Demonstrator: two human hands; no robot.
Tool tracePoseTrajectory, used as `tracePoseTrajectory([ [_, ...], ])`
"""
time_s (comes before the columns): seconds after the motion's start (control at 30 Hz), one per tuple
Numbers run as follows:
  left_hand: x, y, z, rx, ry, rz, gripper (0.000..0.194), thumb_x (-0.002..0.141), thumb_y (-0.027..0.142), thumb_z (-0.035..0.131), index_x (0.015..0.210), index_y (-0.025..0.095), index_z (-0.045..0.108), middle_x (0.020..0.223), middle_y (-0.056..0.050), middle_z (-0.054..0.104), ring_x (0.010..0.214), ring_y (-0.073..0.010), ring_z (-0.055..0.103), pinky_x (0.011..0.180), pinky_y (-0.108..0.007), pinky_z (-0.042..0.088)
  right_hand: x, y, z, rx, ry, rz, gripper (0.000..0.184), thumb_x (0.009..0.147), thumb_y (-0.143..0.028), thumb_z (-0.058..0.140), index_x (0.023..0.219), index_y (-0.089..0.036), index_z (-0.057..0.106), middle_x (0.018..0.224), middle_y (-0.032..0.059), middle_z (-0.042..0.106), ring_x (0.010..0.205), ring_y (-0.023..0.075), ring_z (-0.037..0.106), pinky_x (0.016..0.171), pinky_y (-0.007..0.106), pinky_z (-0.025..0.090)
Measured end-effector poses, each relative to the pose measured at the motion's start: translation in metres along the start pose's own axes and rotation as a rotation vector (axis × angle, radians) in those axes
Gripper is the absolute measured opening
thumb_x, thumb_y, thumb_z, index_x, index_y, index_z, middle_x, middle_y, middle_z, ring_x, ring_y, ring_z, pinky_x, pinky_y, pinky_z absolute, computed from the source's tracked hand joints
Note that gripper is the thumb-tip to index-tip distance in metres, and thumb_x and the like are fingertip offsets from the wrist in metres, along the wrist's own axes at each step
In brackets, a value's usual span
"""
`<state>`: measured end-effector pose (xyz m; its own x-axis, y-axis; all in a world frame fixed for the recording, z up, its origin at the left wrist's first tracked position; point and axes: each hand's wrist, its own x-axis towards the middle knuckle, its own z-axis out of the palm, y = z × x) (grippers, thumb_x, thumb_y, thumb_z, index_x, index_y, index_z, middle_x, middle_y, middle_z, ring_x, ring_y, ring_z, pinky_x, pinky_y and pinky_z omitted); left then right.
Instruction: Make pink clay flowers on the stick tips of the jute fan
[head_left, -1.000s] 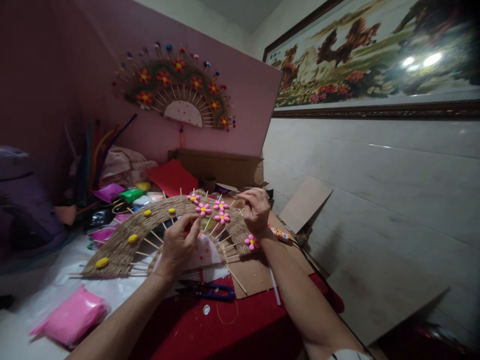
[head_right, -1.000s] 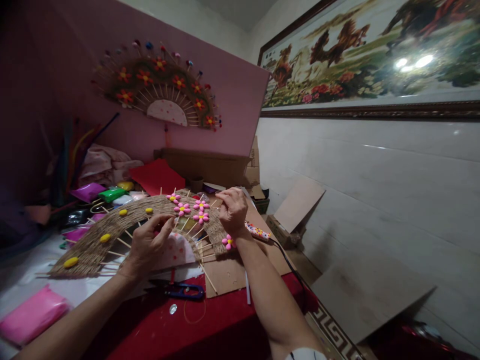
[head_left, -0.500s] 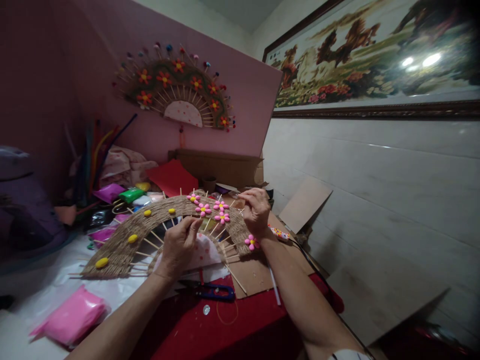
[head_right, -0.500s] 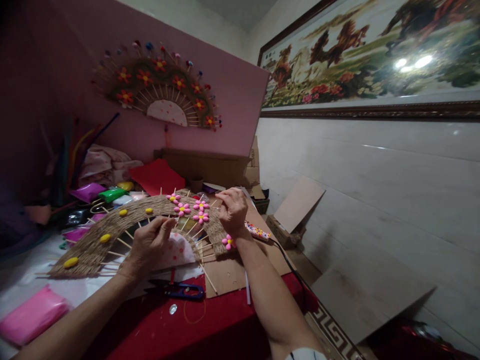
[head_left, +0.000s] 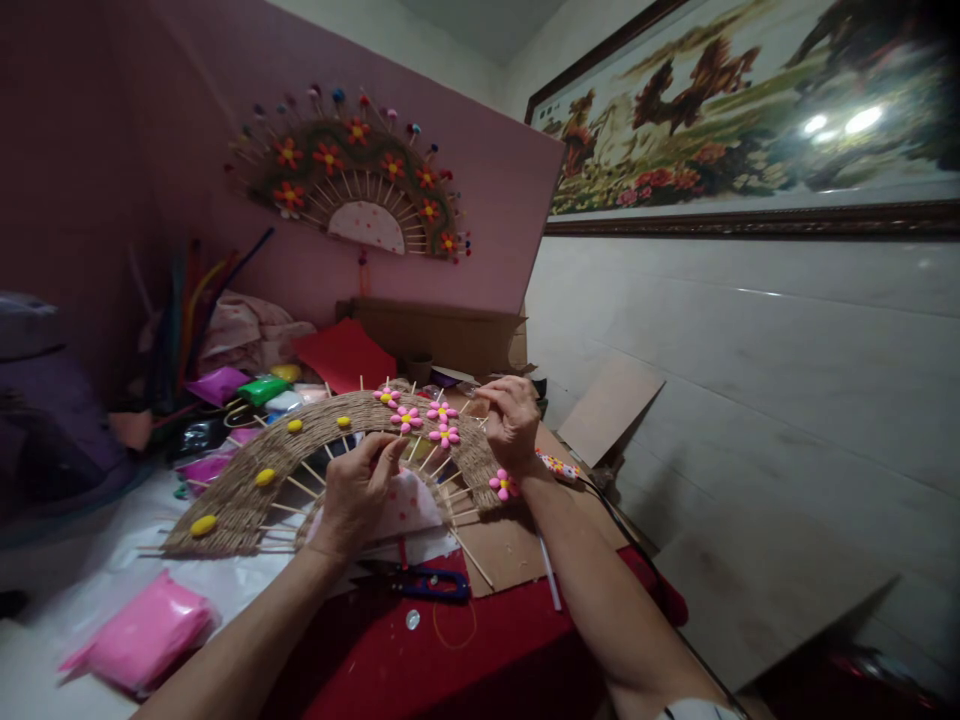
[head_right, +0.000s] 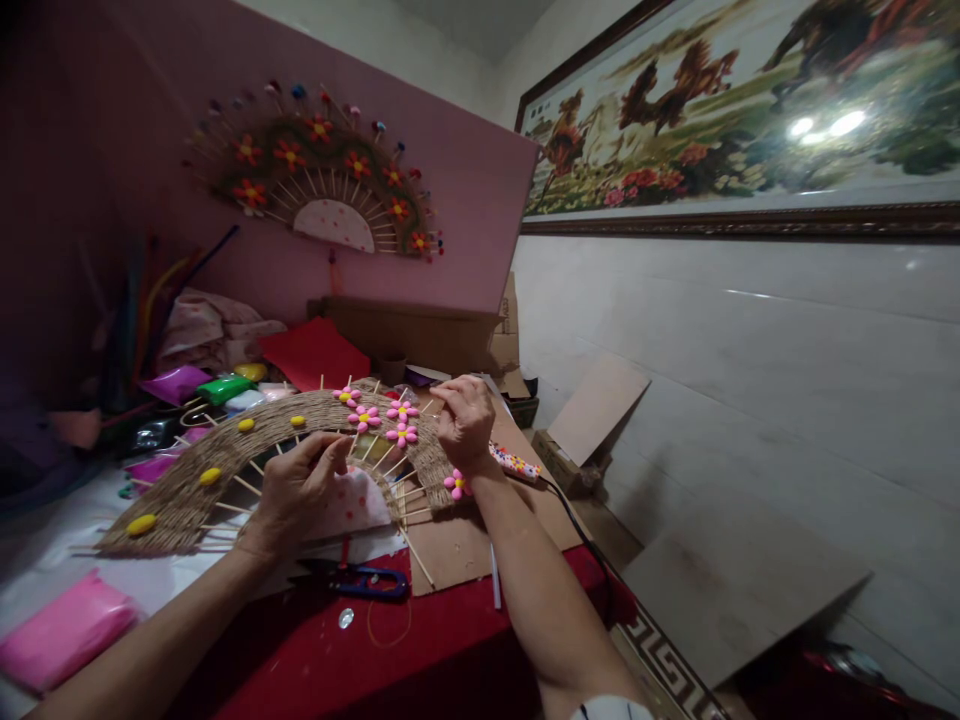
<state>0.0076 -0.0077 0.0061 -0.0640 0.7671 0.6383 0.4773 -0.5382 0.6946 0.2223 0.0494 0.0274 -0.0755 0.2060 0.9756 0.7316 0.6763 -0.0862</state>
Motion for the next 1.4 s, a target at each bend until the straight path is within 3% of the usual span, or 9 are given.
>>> tracePoseTrajectory([
  [0.33, -0.0007, 0.0023, -0.0015, 0.086, 0.046, 0.006, 0.024, 0.081, 0.039, 0.054, 0.075, 0.019, 0.066, 0.062, 0.002, 0.063, 0.056, -0.0108, 0.054, 0.057, -0.022, 0.038, 0.0008, -0.0011, -0.0006, 0.006, 0.003, 0.007, 0.032, 0.072, -0.001, 0.046, 0.085, -0.022, 0.068, 0.085, 0.0035, 0.065, 0.091, 0.0205, 0.052, 0.085, 0.041, 0.045],
  [0.93, -0.0006, 0.0031, -0.0018, 0.05, 0.028, -0.039, 0.029, 0.083, 0.039, 0.049, 0.074, 0.018, 0.066, 0.051, 0.003, 0.056, 0.048, -0.0099, 0.049, 0.05, -0.022, 0.035, -0.0001, -0.0009, 0.0001, 0.003, -0.007, 0.003, 0.031, 0.072, -0.001, 0.047, 0.084, -0.021, 0.067, 0.085, 0.0036, 0.064, 0.091, 0.0204, 0.052, 0.085, 0.04, 0.045],
  [1.07, -0.0011, 0.0012, -0.0006, 0.072, 0.039, -0.03, 0.028, 0.084, 0.038, 0.049, 0.077, 0.018, 0.067, 0.056, 0.002, 0.06, 0.052, -0.0108, 0.052, 0.053, -0.022, 0.038, 0.0, -0.0012, 0.0, 0.008, -0.01, 0.012, 0.032, 0.072, -0.001, 0.047, 0.084, -0.022, 0.067, 0.085, 0.0031, 0.064, 0.09, 0.0206, 0.052, 0.084, 0.041, 0.045],
  [1.27, -0.0006, -0.0016, 0.0016, 0.025, 0.05, 0.021, 0.027, 0.082, 0.035, 0.053, 0.099, 0.017, 0.066, 0.072, -0.002, 0.067, 0.061, -0.0114, 0.058, 0.06, -0.023, 0.043, 0.0004, -0.0007, 0.0, 0.011, 0.0, 0.002, 0.034, 0.071, 0.0, 0.047, 0.086, -0.022, 0.068, 0.085, 0.0034, 0.064, 0.09, 0.0207, 0.052, 0.084, 0.042, 0.045],
  [1.4, 0.0007, -0.0005, 0.0013, 0.074, 0.09, 0.048, 0.021, 0.077, 0.033, 0.06, 0.09, 0.019, 0.067, 0.069, 0.0, 0.065, 0.056, -0.01, 0.053, 0.057, -0.023, 0.041, 0.0003, -0.0005, -0.0002, 0.014, -0.007, 0.01, 0.035, 0.071, 0.0, 0.046, 0.086, -0.023, 0.068, 0.085, 0.0032, 0.064, 0.09, 0.0209, 0.052, 0.084, 0.042, 0.045],
])
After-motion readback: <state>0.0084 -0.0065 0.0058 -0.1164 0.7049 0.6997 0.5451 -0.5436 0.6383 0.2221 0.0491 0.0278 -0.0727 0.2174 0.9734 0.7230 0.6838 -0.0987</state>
